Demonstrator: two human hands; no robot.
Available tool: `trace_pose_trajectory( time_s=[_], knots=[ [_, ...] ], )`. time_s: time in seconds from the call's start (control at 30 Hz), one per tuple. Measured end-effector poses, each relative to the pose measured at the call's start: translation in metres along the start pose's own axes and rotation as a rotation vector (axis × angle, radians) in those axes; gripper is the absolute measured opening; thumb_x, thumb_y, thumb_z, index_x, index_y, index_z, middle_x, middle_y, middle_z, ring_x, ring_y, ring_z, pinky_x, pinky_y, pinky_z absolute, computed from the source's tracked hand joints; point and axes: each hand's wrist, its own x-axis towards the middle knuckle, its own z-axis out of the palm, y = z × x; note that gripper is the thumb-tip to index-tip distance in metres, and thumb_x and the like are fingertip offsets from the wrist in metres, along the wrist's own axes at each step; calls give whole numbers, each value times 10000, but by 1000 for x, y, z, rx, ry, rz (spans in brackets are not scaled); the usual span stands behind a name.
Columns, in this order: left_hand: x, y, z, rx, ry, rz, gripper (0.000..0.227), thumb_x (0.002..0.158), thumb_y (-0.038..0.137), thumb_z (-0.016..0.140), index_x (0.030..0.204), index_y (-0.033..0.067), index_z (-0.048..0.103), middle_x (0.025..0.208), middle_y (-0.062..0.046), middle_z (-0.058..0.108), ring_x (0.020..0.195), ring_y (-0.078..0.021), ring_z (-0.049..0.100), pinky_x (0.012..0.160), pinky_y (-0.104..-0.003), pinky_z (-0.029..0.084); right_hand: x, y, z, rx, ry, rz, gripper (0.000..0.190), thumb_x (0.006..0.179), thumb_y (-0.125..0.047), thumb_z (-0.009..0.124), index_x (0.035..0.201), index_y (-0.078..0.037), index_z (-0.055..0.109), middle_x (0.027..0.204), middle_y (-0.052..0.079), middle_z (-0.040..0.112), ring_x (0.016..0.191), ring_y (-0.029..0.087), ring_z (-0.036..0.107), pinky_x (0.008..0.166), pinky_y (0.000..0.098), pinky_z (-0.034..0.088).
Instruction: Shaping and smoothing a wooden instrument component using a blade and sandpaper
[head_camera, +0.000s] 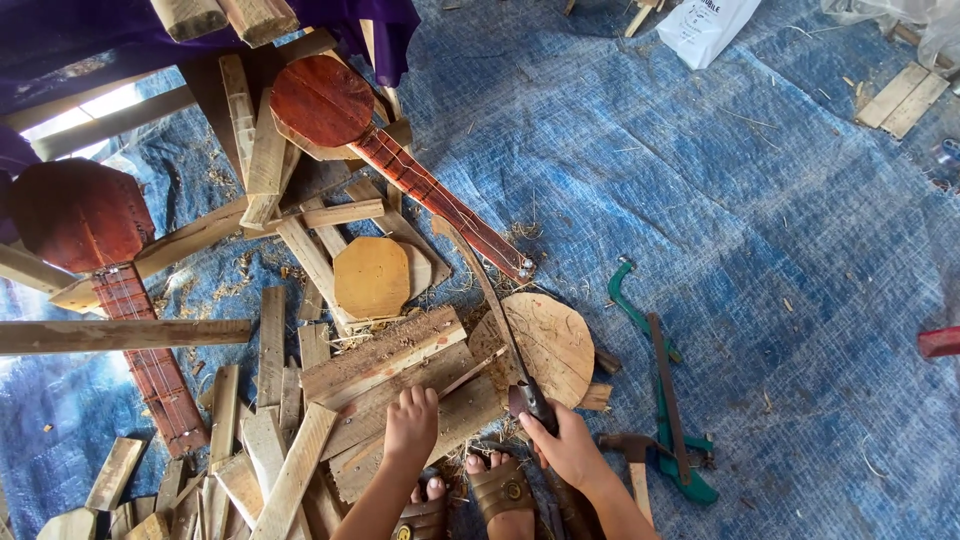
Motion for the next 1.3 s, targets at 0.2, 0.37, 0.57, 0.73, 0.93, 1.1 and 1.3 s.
trace_pose_trajectory(
  time_s=[0.2, 0.37, 0.57, 0.73, 0.93, 1.1, 1.3],
  knots=[
    [-1, 1, 4, 6, 53, -5, 234, 946, 220, 588, 1084, 40, 531, 970, -129, 603, 827, -232, 595, 669, -350, 527, -1, -2, -1, -122, -12, 11, 231, 950, -272, 689, 964, -42, 679, 583, 48, 629, 436, 157, 558, 467, 285, 438],
    [-1, 0, -1, 9, 43, -2, 245, 957, 224, 583, 1097, 29, 534, 963, -127, 611, 817, -225, 608, 672, -344, 542, -9, -10, -1, -124, -14, 16, 229, 942, -260, 691, 994, -37, 694, 585, 48, 635, 434, 148, 542, 464, 281, 420],
    [0, 1, 1, 6, 17, -12, 231, 969, 237, 570, 1088, 41, 540, 968, -120, 623, 821, -221, 611, 672, -339, 536, -15, -16, -5, -158, 8, -55, 230, 929, -262, 689, 976, -38, 703, 641, 38, 652, 488, 134, 525, 499, 274, 399],
    [1, 1, 2, 43, 33, -9, 248, 970, 250, 573, 1089, 35, 540, 947, -111, 619, 797, -206, 599, 640, -325, 531, -20, -23, -9, -151, 28, -58, 221, 914, -246, 696, 975, -34, 709, 663, 49, 676, 495, 143, 563, 511, 279, 419],
    [2, 3, 7, -19, 44, -42, 242, 951, 224, 566, 1096, 32, 543, 990, -133, 613, 847, -237, 607, 693, -358, 536, -24, -26, -12, -129, 33, -80, 177, 927, -221, 699, 940, -45, 696, 643, 46, 672, 466, 138, 551, 495, 282, 424],
    [-1, 1, -11, 18, -94, -1, 243, 982, 226, 566, 1118, 29, 524, 988, -132, 614, 836, -209, 593, 708, -333, 545, -29, -27, -16, -162, 35, -82, 237, 897, -227, 707, 1048, -45, 701, 648, 44, 682, 476, 148, 600, 475, 274, 441],
    [0, 2, -2, 39, 23, -25, 243, 935, 206, 581, 1096, 27, 546, 964, -129, 611, 822, -220, 584, 647, -333, 516, -25, -6, -25, 5, 90, -226, 236, 934, -65, 575, 1143, 28, 633, 658, 91, 654, 493, 172, 594, 474, 301, 490]
  ],
)
